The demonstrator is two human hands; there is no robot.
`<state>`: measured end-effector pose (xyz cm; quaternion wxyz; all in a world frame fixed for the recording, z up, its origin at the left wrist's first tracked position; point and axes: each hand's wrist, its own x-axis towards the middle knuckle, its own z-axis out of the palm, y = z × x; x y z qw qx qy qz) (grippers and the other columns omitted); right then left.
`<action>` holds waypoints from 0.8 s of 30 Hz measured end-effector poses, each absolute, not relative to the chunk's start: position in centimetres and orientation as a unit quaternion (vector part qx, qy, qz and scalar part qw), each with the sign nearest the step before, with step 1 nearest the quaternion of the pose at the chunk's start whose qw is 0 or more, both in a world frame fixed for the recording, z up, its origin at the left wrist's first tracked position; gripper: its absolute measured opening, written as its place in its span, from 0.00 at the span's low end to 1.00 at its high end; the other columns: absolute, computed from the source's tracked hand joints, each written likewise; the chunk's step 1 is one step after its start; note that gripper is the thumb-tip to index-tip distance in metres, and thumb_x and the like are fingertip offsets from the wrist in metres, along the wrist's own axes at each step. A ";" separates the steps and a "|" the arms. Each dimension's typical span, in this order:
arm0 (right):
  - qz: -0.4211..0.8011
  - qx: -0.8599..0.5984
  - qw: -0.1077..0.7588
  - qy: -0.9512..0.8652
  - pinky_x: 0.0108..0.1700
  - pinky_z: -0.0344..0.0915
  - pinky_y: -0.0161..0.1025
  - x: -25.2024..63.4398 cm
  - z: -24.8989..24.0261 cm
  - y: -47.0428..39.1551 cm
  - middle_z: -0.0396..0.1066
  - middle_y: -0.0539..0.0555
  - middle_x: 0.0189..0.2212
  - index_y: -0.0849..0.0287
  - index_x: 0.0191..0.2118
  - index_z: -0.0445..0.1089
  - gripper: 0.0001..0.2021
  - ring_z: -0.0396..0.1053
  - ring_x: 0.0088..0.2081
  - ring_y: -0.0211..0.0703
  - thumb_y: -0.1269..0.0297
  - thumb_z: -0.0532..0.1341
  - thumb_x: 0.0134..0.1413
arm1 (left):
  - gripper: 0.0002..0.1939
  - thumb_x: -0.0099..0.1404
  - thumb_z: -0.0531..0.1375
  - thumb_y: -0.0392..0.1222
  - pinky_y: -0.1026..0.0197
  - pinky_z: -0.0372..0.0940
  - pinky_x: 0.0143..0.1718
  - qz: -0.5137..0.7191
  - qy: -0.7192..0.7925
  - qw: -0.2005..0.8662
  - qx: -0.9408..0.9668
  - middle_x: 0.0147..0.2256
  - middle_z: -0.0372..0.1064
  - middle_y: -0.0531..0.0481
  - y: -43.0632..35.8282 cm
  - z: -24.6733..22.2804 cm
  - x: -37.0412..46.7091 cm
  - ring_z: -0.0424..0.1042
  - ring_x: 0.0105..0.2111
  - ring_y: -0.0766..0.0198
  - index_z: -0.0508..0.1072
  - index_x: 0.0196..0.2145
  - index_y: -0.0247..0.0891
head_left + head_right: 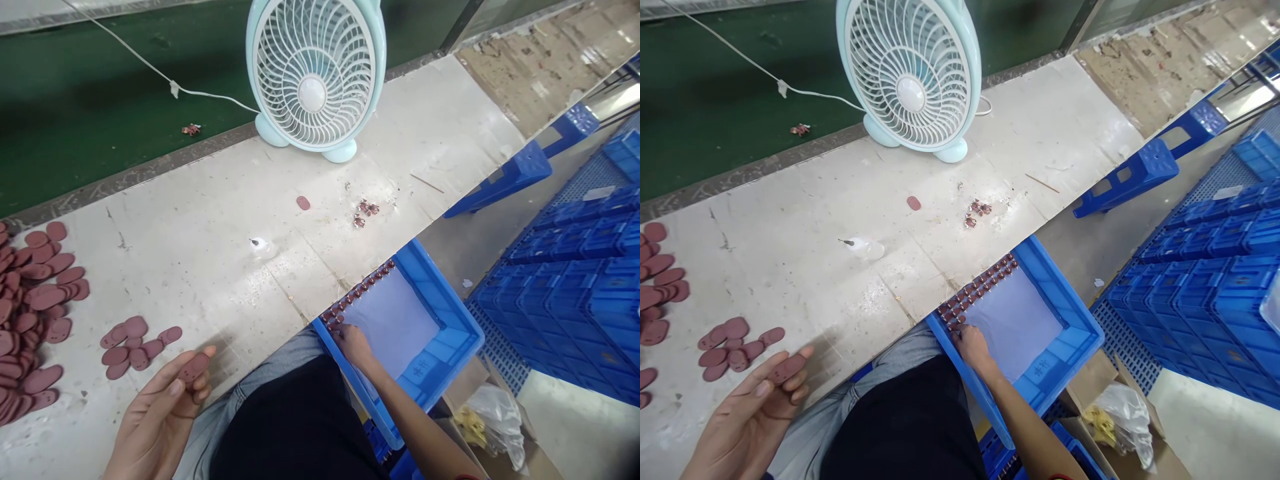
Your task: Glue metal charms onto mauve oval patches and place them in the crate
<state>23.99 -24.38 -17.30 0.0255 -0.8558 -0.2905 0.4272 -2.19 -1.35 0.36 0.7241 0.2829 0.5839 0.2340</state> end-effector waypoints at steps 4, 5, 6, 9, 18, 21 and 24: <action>0.442 -0.847 0.050 -0.290 0.49 0.73 0.50 24.0 -17.4 -24.4 0.73 0.57 0.49 0.59 0.53 0.70 0.15 0.74 0.46 0.46 0.58 0.61 0.67 | 0.19 0.52 0.74 0.44 0.64 0.74 0.28 0.229 0.582 0.726 0.286 0.48 0.80 0.44 -1.3 0.2 -2.2 0.71 0.31 0.64 0.82 0.42 0.41; 0.443 -0.847 0.054 -0.289 0.49 0.73 0.50 23.9 -17.4 -24.4 0.73 0.57 0.49 0.59 0.53 0.70 0.15 0.74 0.47 0.46 0.58 0.61 0.67 | 0.19 0.52 0.74 0.44 0.64 0.74 0.29 0.230 0.580 0.728 0.285 0.49 0.80 0.44 -1.3 0.2 -2.2 0.71 0.31 0.64 0.81 0.43 0.41; 0.444 -0.847 0.058 -0.287 0.49 0.73 0.50 23.9 -17.3 -24.4 0.73 0.57 0.49 0.59 0.53 0.70 0.15 0.74 0.47 0.46 0.58 0.61 0.67 | 0.19 0.52 0.74 0.44 0.64 0.74 0.29 0.231 0.578 0.729 0.285 0.49 0.80 0.44 -1.3 0.2 -2.3 0.71 0.31 0.64 0.81 0.43 0.41; 0.447 -0.846 0.069 -0.281 0.49 0.73 0.50 23.9 -17.3 -24.4 0.73 0.56 0.49 0.59 0.53 0.71 0.15 0.74 0.46 0.46 0.57 0.61 0.67 | 0.19 0.52 0.74 0.43 0.65 0.74 0.29 0.234 0.575 0.731 0.284 0.49 0.80 0.43 -1.4 0.1 -2.3 0.70 0.31 0.64 0.81 0.42 0.42; 0.443 -0.848 0.108 -0.269 0.48 0.73 0.49 23.8 -17.5 -24.6 0.74 0.56 0.48 0.60 0.53 0.71 0.14 0.74 0.45 0.45 0.57 0.61 0.67 | 0.21 0.50 0.75 0.43 0.65 0.76 0.29 0.225 0.592 0.719 0.286 0.49 0.80 0.43 -1.1 -0.2 -2.4 0.72 0.31 0.63 0.81 0.43 0.41; 0.429 -0.856 0.118 -0.261 0.47 0.74 0.47 23.6 -17.5 -25.0 0.74 0.56 0.47 0.60 0.52 0.71 0.14 0.75 0.43 0.44 0.57 0.61 0.67 | 0.21 0.49 0.75 0.43 0.65 0.76 0.29 0.223 0.593 0.718 0.287 0.49 0.80 0.43 -1.1 0.0 -2.2 0.72 0.30 0.64 0.81 0.42 0.41; 0.401 -0.877 0.115 -0.239 0.46 0.74 0.47 23.5 -17.6 -25.8 0.74 0.55 0.45 0.60 0.52 0.71 0.14 0.75 0.42 0.43 0.57 0.60 0.68 | 0.21 0.49 0.75 0.43 0.66 0.75 0.29 0.229 0.592 0.717 0.287 0.48 0.81 0.43 -1.2 0.0 -2.1 0.72 0.30 0.64 0.82 0.42 0.41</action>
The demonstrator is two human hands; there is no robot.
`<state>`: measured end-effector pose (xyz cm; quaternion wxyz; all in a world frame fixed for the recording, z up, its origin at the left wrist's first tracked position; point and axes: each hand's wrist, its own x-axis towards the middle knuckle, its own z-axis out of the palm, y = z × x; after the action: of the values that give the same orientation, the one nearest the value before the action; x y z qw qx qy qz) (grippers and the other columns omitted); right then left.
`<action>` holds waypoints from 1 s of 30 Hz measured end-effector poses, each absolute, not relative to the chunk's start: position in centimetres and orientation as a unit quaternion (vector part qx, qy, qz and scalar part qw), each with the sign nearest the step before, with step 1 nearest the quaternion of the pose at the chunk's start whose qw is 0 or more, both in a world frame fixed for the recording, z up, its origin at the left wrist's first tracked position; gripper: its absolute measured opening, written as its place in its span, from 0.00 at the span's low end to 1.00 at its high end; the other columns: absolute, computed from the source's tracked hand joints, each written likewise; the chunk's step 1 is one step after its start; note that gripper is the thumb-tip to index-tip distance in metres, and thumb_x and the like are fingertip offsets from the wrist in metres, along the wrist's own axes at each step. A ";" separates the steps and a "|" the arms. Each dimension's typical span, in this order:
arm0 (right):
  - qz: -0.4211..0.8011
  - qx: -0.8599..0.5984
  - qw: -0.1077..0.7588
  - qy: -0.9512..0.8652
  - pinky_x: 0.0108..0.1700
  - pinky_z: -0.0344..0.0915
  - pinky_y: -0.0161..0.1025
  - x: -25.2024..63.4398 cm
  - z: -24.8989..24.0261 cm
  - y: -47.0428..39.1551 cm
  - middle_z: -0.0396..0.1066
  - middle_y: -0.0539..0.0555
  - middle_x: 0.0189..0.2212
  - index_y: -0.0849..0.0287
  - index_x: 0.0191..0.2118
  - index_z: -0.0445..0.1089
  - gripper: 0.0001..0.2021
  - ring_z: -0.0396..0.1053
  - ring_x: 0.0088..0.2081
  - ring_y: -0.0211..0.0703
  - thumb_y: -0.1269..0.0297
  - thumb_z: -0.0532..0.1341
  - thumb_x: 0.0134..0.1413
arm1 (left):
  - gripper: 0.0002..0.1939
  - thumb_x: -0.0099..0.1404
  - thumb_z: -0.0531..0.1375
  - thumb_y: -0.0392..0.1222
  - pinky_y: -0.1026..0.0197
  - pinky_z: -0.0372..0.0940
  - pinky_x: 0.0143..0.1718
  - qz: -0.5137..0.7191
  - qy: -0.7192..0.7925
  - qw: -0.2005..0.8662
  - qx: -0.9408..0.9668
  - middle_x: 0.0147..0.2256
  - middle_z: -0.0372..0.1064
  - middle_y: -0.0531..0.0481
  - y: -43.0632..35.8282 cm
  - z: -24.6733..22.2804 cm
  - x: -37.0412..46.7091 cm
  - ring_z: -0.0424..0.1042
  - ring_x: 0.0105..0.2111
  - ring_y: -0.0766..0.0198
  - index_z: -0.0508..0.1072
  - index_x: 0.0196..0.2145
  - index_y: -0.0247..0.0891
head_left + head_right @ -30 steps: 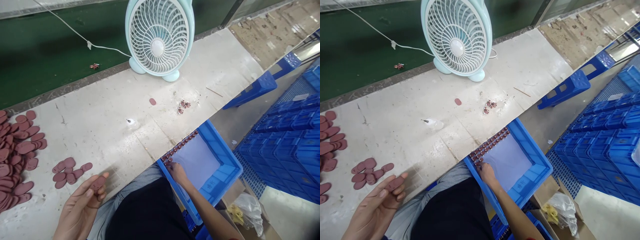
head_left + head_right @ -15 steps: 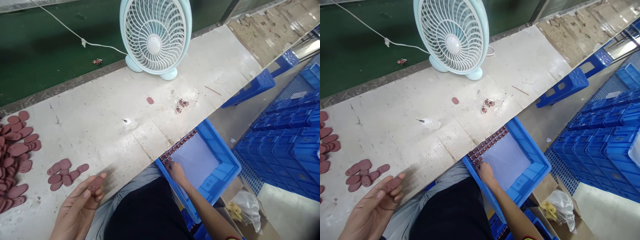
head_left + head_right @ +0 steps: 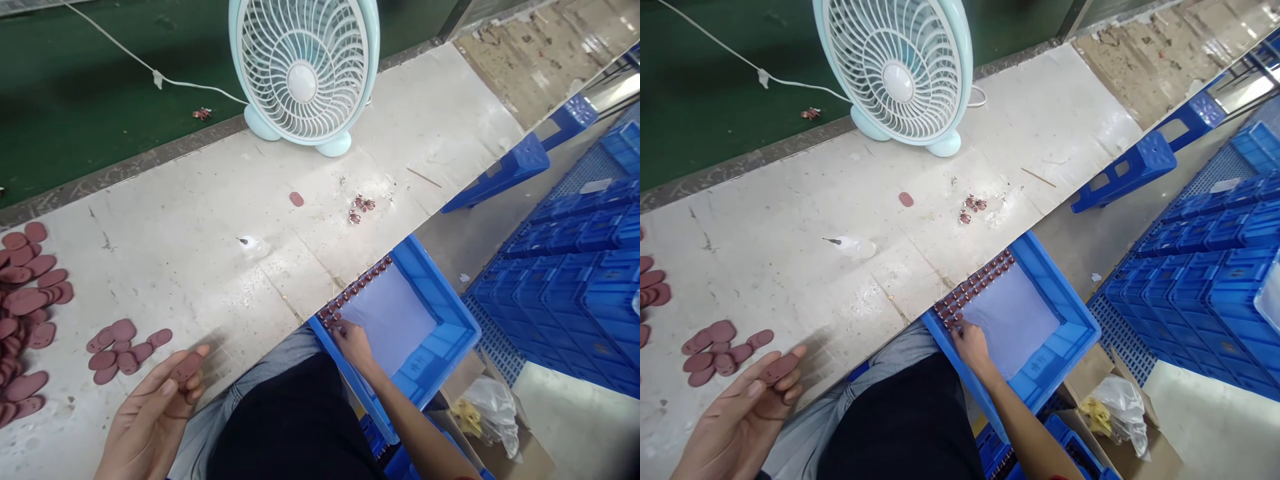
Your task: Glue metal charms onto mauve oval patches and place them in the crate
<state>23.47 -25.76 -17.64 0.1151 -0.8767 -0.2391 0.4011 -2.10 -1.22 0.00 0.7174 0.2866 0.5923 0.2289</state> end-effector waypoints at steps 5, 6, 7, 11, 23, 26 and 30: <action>0.359 -0.906 0.100 -0.202 0.45 0.74 0.47 23.9 -18.2 -26.7 0.74 0.55 0.46 0.60 0.54 0.69 0.16 0.75 0.41 0.44 0.56 0.60 0.68 | 0.21 0.50 0.75 0.44 0.65 0.75 0.29 0.228 0.593 0.717 0.288 0.49 0.80 0.43 -1.2 -0.3 -2.4 0.73 0.30 0.64 0.81 0.43 0.40; 0.356 -0.907 0.099 -0.200 0.45 0.74 0.47 24.0 -18.3 -26.8 0.74 0.55 0.46 0.60 0.54 0.69 0.16 0.75 0.42 0.44 0.56 0.61 0.67 | 0.21 0.51 0.75 0.44 0.65 0.75 0.29 0.227 0.593 0.717 0.288 0.49 0.80 0.42 -1.1 -0.4 -2.5 0.73 0.30 0.64 0.81 0.43 0.40; 0.355 -0.908 0.098 -0.200 0.45 0.74 0.47 24.2 -18.5 -26.8 0.74 0.56 0.46 0.60 0.54 0.69 0.16 0.75 0.42 0.44 0.56 0.61 0.67 | 0.21 0.51 0.75 0.44 0.65 0.76 0.29 0.226 0.593 0.718 0.287 0.49 0.80 0.42 -1.1 -0.5 -2.6 0.73 0.30 0.64 0.81 0.43 0.40; 0.361 -0.906 0.093 -0.199 0.45 0.74 0.47 24.4 -19.2 -26.3 0.73 0.56 0.46 0.60 0.54 0.70 0.16 0.74 0.42 0.44 0.57 0.61 0.67 | 0.20 0.51 0.74 0.43 0.65 0.75 0.28 0.233 0.592 0.718 0.282 0.48 0.81 0.43 -1.2 -0.5 -2.6 0.73 0.30 0.63 0.81 0.42 0.41; 0.373 -0.905 0.097 -0.178 0.45 0.74 0.47 23.9 -19.6 -25.7 0.74 0.56 0.46 0.60 0.52 0.70 0.15 0.75 0.42 0.44 0.57 0.61 0.67 | 0.17 0.54 0.73 0.43 0.65 0.75 0.29 0.232 0.586 0.725 0.276 0.47 0.81 0.44 -1.2 -0.4 -2.7 0.74 0.30 0.63 0.81 0.43 0.41; 0.376 -0.904 0.103 -0.175 0.44 0.74 0.46 23.9 -18.9 -25.5 0.74 0.55 0.44 0.61 0.51 0.71 0.15 0.75 0.40 0.43 0.56 0.61 0.67 | 0.18 0.53 0.74 0.42 0.65 0.75 0.30 0.231 0.586 0.728 0.271 0.47 0.81 0.45 -1.1 -0.3 -2.5 0.74 0.31 0.63 0.82 0.43 0.42; 0.356 -0.903 0.129 -0.202 0.40 0.72 0.43 24.4 -15.3 -24.8 0.75 0.50 0.30 0.59 0.47 0.73 0.14 0.74 0.32 0.42 0.54 0.60 0.66 | 0.19 0.50 0.75 0.42 0.65 0.74 0.30 0.240 0.586 0.730 0.257 0.48 0.81 0.44 -1.3 0.2 -2.1 0.75 0.30 0.63 0.82 0.42 0.42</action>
<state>24.42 -24.81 -15.25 0.1289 -0.9032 -0.2022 0.3559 -2.14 -1.26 0.25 0.7301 0.2569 0.5858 0.2404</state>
